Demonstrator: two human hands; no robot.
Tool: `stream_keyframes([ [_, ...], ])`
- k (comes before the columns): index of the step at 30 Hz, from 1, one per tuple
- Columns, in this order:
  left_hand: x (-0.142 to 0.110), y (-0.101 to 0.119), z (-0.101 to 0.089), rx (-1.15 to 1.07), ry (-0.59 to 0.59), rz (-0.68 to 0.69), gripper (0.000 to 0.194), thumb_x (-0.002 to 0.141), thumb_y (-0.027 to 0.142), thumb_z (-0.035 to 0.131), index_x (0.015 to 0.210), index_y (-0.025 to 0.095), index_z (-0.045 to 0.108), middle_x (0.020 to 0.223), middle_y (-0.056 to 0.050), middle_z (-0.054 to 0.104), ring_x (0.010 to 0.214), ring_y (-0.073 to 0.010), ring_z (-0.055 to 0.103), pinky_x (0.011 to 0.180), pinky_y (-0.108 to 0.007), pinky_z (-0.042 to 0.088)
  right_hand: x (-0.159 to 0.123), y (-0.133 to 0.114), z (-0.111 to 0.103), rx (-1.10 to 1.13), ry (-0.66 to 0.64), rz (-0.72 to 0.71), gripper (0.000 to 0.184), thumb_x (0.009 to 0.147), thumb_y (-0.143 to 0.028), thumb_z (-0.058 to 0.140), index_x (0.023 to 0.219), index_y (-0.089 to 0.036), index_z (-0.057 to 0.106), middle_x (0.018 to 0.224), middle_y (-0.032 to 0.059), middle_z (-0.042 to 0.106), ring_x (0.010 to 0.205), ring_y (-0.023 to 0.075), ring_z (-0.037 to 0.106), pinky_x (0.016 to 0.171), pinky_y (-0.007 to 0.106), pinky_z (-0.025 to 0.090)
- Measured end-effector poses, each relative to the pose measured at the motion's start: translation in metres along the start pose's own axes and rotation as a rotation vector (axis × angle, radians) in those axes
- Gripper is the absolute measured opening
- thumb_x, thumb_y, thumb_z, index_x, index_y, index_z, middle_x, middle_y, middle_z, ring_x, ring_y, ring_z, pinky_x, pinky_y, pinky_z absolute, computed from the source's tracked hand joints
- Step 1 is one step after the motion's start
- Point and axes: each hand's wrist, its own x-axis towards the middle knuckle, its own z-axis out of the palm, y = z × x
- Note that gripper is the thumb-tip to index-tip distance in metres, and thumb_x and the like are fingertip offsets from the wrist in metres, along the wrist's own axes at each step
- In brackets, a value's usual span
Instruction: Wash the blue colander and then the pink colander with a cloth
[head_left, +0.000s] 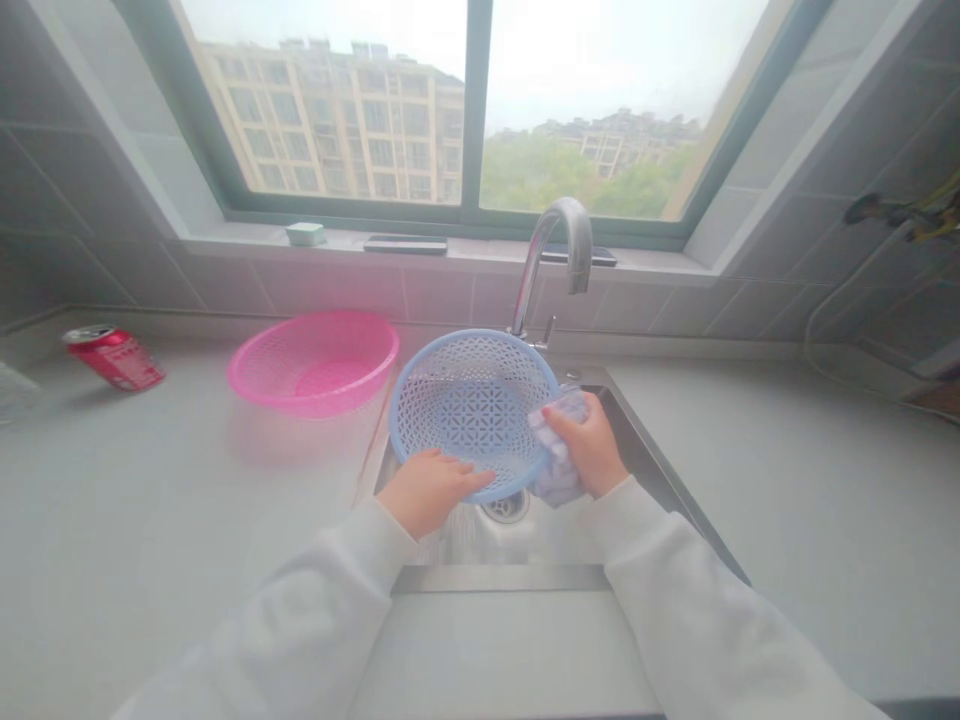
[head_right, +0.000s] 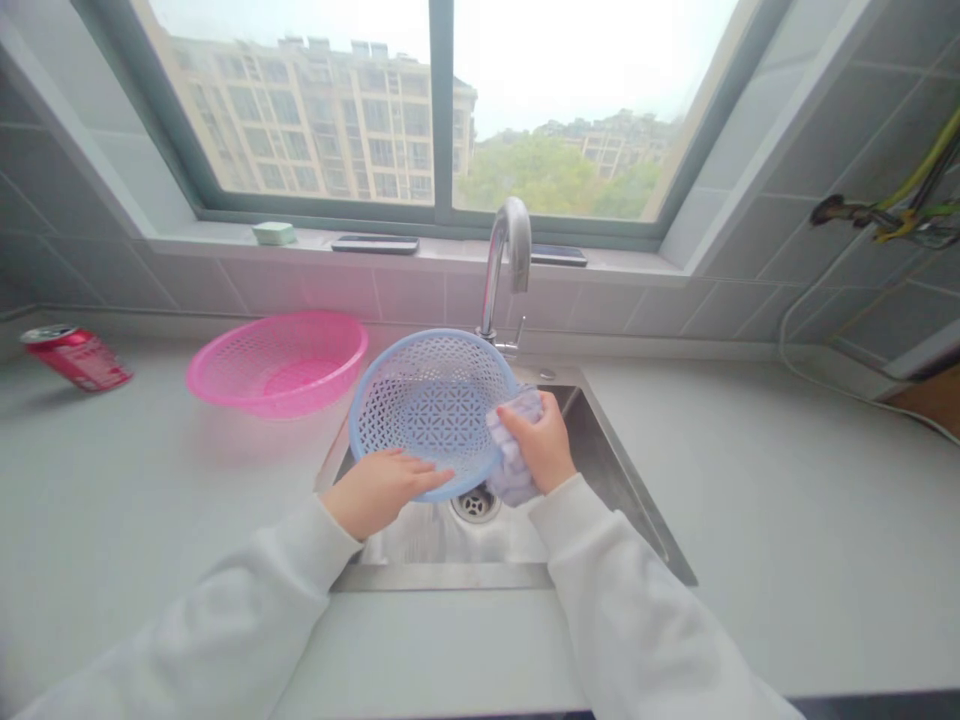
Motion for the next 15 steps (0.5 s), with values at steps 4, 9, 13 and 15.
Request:
stream_keyframes([
  [4, -0.005, -0.004, -0.015, 0.119, 0.162, -0.026, 0.055, 0.092, 0.005, 0.048, 0.138, 0.032, 0.057, 0.145, -0.006, 0.060, 0.147, -0.0301, 0.040, 0.124, -0.063, 0.015, 0.005, 0.006, 0.003, 0.189, 0.015, 0.107, 0.042, 0.061, -0.034, 0.079, 0.096, -0.022, 0.059, 0.083, 0.0000, 0.067, 0.076, 0.0194, 0.065, 0.069, 0.033, 0.054],
  [9, -0.020, -0.029, -0.028, -0.145, 0.779, 0.003, 0.075, 0.092, 0.067, 0.050, 0.156, 0.037, 0.028, 0.164, -0.007, 0.034, 0.157, -0.0349, 0.016, 0.125, -0.063, 0.003, 0.014, 0.013, 0.000, 0.498, 0.004, 0.220, 0.036, 0.058, -0.031, 0.076, 0.087, -0.023, 0.056, 0.069, -0.0029, 0.063, 0.063, 0.0175, 0.062, 0.062, 0.033, 0.055],
  [13, -0.011, -0.035, -0.017, -0.672, 0.990, -0.243, 0.071, 0.097, 0.068, 0.002, 0.160, 0.034, 0.001, 0.165, -0.012, 0.030, 0.150, -0.0262, 0.037, 0.116, -0.052, 0.039, 0.009, 0.005, 0.000, 0.552, -0.168, 0.213, 0.035, 0.060, -0.036, 0.075, 0.089, -0.023, 0.061, 0.075, 0.0009, 0.069, 0.069, 0.0218, 0.067, 0.068, 0.039, 0.058],
  [15, -0.004, -0.034, -0.010, -0.760, 0.783, -0.327, 0.073, 0.095, 0.059, -0.019, 0.160, 0.031, -0.003, 0.160, -0.014, 0.041, 0.137, -0.0248, 0.054, 0.105, -0.047, 0.050, 0.002, 0.000, 0.004, 0.500, -0.261, 0.149, 0.036, 0.063, -0.040, 0.073, 0.094, -0.023, 0.065, 0.083, 0.0045, 0.074, 0.078, 0.0259, 0.071, 0.073, 0.043, 0.059],
])
